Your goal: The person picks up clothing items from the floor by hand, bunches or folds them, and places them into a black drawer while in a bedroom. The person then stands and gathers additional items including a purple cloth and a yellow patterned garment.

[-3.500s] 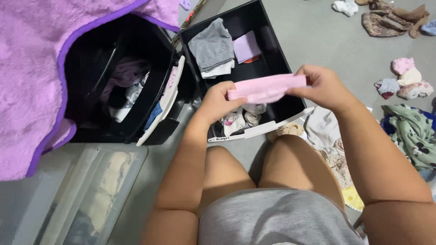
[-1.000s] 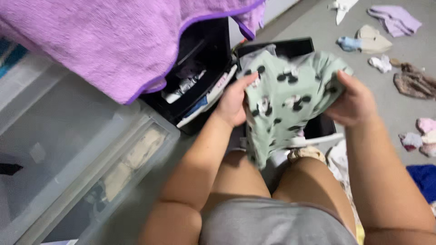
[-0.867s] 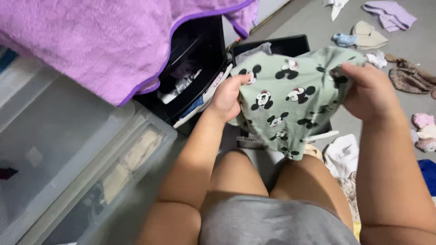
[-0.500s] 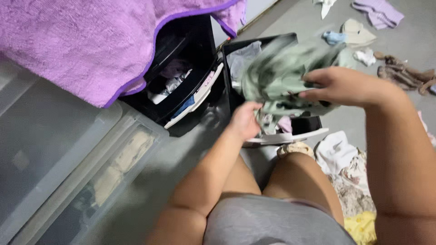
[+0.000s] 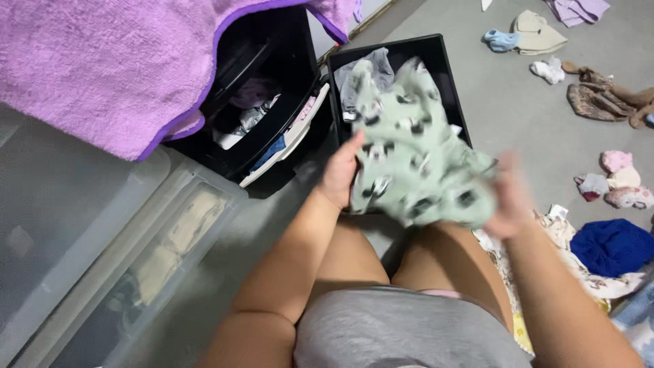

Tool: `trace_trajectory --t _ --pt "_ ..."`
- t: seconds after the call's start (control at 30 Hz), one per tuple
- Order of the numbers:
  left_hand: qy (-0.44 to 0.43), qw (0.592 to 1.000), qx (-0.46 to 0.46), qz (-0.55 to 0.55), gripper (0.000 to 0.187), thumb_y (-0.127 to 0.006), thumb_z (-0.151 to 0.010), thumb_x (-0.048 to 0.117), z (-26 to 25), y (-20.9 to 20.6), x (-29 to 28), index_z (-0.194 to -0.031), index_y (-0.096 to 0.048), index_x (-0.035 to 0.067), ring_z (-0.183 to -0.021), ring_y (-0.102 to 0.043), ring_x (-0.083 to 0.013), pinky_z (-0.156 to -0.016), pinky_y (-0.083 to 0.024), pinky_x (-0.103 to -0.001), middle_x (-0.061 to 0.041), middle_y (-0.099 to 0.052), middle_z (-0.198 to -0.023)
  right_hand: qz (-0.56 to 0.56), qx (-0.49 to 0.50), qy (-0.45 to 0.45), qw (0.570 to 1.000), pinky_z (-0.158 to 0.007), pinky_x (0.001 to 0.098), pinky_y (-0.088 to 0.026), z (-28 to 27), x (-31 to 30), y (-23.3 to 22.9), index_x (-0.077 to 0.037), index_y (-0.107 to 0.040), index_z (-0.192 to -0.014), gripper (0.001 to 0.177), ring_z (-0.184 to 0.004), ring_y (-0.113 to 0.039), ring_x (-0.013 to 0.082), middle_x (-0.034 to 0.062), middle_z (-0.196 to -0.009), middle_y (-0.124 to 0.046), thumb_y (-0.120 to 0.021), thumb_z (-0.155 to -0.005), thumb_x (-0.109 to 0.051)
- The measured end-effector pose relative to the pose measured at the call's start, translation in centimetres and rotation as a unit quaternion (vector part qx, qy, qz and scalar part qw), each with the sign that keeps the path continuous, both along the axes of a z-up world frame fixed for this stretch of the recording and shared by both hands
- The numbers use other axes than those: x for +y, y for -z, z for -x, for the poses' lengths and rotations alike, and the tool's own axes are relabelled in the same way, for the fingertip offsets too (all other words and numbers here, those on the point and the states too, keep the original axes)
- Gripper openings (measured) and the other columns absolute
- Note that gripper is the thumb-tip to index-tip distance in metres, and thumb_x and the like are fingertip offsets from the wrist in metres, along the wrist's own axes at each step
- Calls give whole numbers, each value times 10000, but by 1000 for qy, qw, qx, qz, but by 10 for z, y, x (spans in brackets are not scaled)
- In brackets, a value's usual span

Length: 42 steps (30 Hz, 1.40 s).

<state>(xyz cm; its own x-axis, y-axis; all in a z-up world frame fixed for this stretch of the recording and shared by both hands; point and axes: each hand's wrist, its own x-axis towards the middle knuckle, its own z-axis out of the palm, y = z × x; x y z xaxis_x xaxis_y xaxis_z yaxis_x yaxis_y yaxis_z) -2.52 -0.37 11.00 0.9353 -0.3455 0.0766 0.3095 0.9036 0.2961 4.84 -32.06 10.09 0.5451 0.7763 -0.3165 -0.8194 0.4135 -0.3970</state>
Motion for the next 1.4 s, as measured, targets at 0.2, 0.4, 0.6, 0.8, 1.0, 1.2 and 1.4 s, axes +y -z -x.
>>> trace_trajectory --t 0.2,0.4,0.6,0.8,1.0,1.2,1.4 --pt "-22 999 43 -21 602 -411 -1136 439 7 4 6 -1511 -473 -28 -1370 -560 -344 -1195 -421 -494 -203 -568 -1485 123 -167 130 970 -995 477 -539 -15 5 5 -71 -510 -1403 456 -1184 -628 300 114 -1265 -653 -638 -966 -76" --pt "-126 989 -35 69 589 -408 -1114 427 14 -13 12 -1501 -456 -14 -1354 -569 -348 -1174 -428 -504 -195 -573 -1473 -8 -371 258 892 -1083 430 -545 24 5 -95 -74 -441 -1390 285 -1197 -617 228 96 -1230 -613 -619 -1172 -114" --pt "-25 995 59 -71 504 -392 -1115 314 3 7 8 -1471 -477 -32 -1298 -607 -327 -1139 -467 -469 -191 -600 -1427 117 -182 144 966 -953 385 -557 11 46 -73 -213 -387 -1547 699 -1183 -661 168 29 -1356 -661 -613 -900 -77" --pt "-149 914 66 -371 424 -476 -1075 233 -1 -27 44 -1430 -524 6 -1207 -646 -201 -1061 -492 -371 -107 -655 -1360 228 -362 207 880 -1004 344 -544 -39 17 -81 -84 -526 -1485 511 -1161 -668 153 54 -1325 -669 -629 -987 -37" --pt "-193 814 43 -546 333 -582 -1039 205 -21 -43 60 -1238 -676 -45 -970 -674 -177 -848 -546 -343 -93 -740 -1106 428 -295 224 825 -788 374 -536 -61 0 -104 -26 -494 -1370 399 -942 -651 234 103 -1065 -640 -693 -1024 -32" --pt "-74 848 -13 -525 433 -819 -698 -7 -26 -99 69 -1120 -724 -18 -895 -737 -174 -815 -605 -328 -77 -776 -1018 263 -425 87 862 -842 233 -577 -62 -4 -156 -87 -589 -1369 717 -983 -686 75 -16 -1124 -714 -758 -697 97" --pt "-92 525 -64 -843 596 -940 -540 29 -7 -152 70 -1093 -722 -17 -913 -725 -248 -867 -566 -346 -134 -770 -1013 576 -709 26 406 -746 316 -532 -74 -4 -173 -38 -789 -1119 337 -831 -657 203 118 -935 -686 -891 -799 -17"
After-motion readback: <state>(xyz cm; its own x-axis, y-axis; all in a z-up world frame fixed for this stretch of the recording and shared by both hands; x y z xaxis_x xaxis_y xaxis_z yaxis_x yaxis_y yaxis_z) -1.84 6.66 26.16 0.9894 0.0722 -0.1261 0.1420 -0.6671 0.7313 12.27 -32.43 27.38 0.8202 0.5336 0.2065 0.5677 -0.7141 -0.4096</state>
